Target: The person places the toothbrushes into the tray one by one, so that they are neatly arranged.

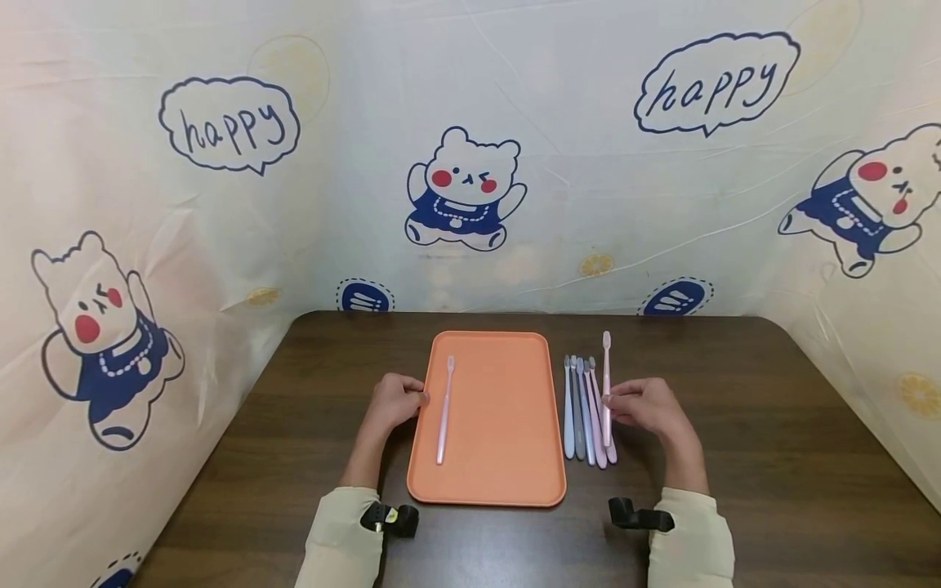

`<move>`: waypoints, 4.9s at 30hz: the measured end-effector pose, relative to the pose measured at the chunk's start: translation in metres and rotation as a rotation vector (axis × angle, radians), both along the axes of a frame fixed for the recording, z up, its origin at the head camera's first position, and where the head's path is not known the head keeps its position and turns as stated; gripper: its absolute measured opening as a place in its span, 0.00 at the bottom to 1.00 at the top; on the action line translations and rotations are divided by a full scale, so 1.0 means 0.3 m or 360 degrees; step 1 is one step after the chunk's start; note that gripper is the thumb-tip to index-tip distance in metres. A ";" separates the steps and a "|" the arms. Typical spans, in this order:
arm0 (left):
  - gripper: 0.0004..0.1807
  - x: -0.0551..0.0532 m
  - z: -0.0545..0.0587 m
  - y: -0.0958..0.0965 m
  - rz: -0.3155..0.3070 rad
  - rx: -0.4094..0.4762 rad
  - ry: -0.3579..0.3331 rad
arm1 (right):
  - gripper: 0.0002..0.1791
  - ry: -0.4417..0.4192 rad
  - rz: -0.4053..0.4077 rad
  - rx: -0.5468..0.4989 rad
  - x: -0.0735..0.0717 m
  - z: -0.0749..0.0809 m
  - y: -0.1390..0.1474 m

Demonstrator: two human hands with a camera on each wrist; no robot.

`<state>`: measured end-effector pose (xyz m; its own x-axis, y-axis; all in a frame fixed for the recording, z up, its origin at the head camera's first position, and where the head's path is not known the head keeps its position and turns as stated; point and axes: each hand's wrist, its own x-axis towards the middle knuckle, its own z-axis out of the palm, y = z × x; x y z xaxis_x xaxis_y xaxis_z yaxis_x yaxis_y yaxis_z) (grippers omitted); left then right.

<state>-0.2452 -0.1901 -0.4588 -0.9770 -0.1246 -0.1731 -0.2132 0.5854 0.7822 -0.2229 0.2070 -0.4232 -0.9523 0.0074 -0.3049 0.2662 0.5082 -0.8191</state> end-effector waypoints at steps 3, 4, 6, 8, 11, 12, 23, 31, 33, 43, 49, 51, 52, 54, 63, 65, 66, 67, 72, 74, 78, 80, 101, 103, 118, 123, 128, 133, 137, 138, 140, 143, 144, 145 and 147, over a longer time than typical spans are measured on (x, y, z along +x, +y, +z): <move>0.14 -0.003 -0.003 0.000 0.0007 -0.0011 0.0001 | 0.22 0.0006 0.0017 -0.0014 0.001 0.001 -0.005; 0.14 -0.004 -0.004 0.000 0.0008 -0.0016 0.0005 | 0.22 0.0011 0.0025 -0.0017 0.001 0.001 -0.008; 0.14 -0.004 -0.003 0.001 0.0010 -0.0019 0.0007 | 0.21 0.0023 0.0038 -0.0029 -0.001 -0.001 -0.013; 0.14 -0.004 -0.003 0.003 0.0012 -0.0018 0.0002 | 0.20 0.0033 0.0049 -0.0029 -0.002 -0.001 -0.019; 0.13 -0.004 -0.004 0.003 0.0009 -0.0011 -0.0008 | 0.20 0.0045 0.0064 -0.0035 -0.004 -0.001 -0.033; 0.13 -0.004 -0.004 0.004 0.0009 -0.0012 -0.0009 | 0.20 0.0052 0.0069 -0.0036 -0.003 0.000 -0.039; 0.14 -0.006 -0.005 0.001 0.0012 -0.0010 -0.0008 | 0.20 0.0143 0.0083 -0.0157 -0.015 0.003 -0.112; 0.14 -0.007 -0.006 -0.001 -0.0002 -0.0012 0.0014 | 0.18 0.0185 0.0101 -0.0207 -0.015 0.003 -0.150; 0.14 -0.006 -0.005 0.000 -0.0001 -0.0003 0.0012 | 0.17 0.0186 0.0086 -0.0194 -0.018 0.000 -0.156; 0.14 -0.001 0.002 0.003 0.0014 0.0017 -0.0031 | 0.17 0.0174 0.0059 -0.0183 -0.021 0.001 -0.192; 0.14 -0.010 -0.010 0.002 0.0007 0.0007 0.0004 | 0.18 0.0148 0.0056 -0.0195 -0.022 -0.001 -0.213; 0.14 -0.013 -0.014 0.000 0.0000 0.0007 0.0016 | 0.17 0.0151 0.0058 -0.0206 -0.021 -0.002 -0.221; 0.14 -0.014 -0.016 -0.001 -0.0001 0.0005 0.0020 | 0.17 0.0157 0.0066 -0.0213 -0.020 -0.002 -0.224; 0.14 -0.015 -0.018 -0.002 -0.0003 0.0006 0.0022 | 0.17 0.0169 0.0074 -0.0222 -0.019 -0.004 -0.232; 0.13 -0.006 -0.016 -0.002 0.0007 0.0013 0.0018 | 0.16 0.0186 0.0073 -0.0215 -0.020 -0.020 -0.264; 0.13 -0.004 -0.014 0.000 0.0013 0.0017 0.0019 | 0.15 0.0192 0.0065 -0.0203 -0.017 -0.019 -0.271; 0.13 -0.004 -0.013 0.001 0.0014 0.0025 0.0017 | 0.15 0.0202 0.0072 -0.0192 -0.015 -0.018 -0.273; 0.13 -0.003 -0.011 0.001 0.0015 0.0030 0.0017 | 0.15 0.0209 0.0070 -0.0186 -0.014 -0.018 -0.276; 0.13 -0.002 -0.007 0.002 0.0019 0.0053 -0.0004 | 0.15 0.0234 0.0074 -0.0205 -0.014 -0.027 -0.287; 0.13 -0.001 -0.007 0.002 0.0020 0.0049 -0.0010 | 0.15 0.0235 0.0077 -0.0213 -0.015 -0.032 -0.291; 0.13 0.000 -0.008 0.003 0.0018 0.0038 -0.0020 | 0.14 0.0224 0.0068 -0.0212 -0.014 -0.033 -0.298; 0.13 0.001 -0.008 0.003 0.0019 0.0037 -0.0019 | 0.14 0.0222 0.0068 -0.0219 -0.014 -0.031 -0.302; 0.12 -0.002 -0.007 -0.003 0.0007 0.0021 0.0024 | 0.13 0.0233 0.0088 -0.0270 -0.010 -0.047 -0.387; 0.12 -0.001 -0.008 -0.004 0.0008 0.0023 0.0026 | 0.13 0.0235 0.0076 -0.0277 -0.011 -0.050 -0.393; 0.11 0.002 -0.004 -0.004 -0.0012 -0.0016 0.0063 | 0.10 0.0224 0.0054 -0.0306 -0.008 -0.073 -0.449; 0.12 0.000 -0.006 -0.006 -0.0011 -0.0015 0.0046 | 0.09 0.0234 0.0076 -0.0286 -0.005 -0.073 -0.467; 0.12 -0.002 -0.003 -0.002 -0.0014 -0.0019 0.0052 | 0.11 0.0257 0.0110 -0.0297 -0.010 -0.074 -0.480; 0.12 -0.002 -0.001 0.002 -0.0007 -0.0018 0.0048 | 0.10 0.0238 0.0097 -0.0307 -0.010 -0.077 -0.498; 0.12 0.002 -0.001 0.004 0.0001 -0.0017 0.0035 | 0.08 0.0243 0.0097 -0.0296 -0.003 -0.077 -0.515; 0.12 0.003 -0.001 0.004 0.0005 -0.0022 0.0033 | 0.08 0.0249 0.0105 -0.0290 -0.002 -0.077 -0.520; 0.12 0.005 -0.002 0.005 0.0013 -0.0025 0.0027 | 0.08 0.0255 0.0123 -0.0292 -0.001 -0.080 -0.531; 0.12 0.006 -0.003 0.004 0.0024 -0.0041 0.0031 | 0.09 0.0244 0.0140 -0.0293 -0.003 -0.084 -0.546; 0.11 0.006 -0.004 0.004 0.0028 -0.0045 0.0035 | 0.09 0.0242 0.0146 -0.0290 -0.003 -0.085 -0.550; 0.11 0.006 -0.005 0.004 0.0028 -0.0045 0.0036 | 0.09 0.0234 0.0149 -0.0285 -0.003 -0.085 -0.554; 0.11 0.005 -0.006 0.003 0.0028 -0.0052 0.0041 | 0.09 0.0211 0.0155 -0.0264 -0.001 -0.085 -0.561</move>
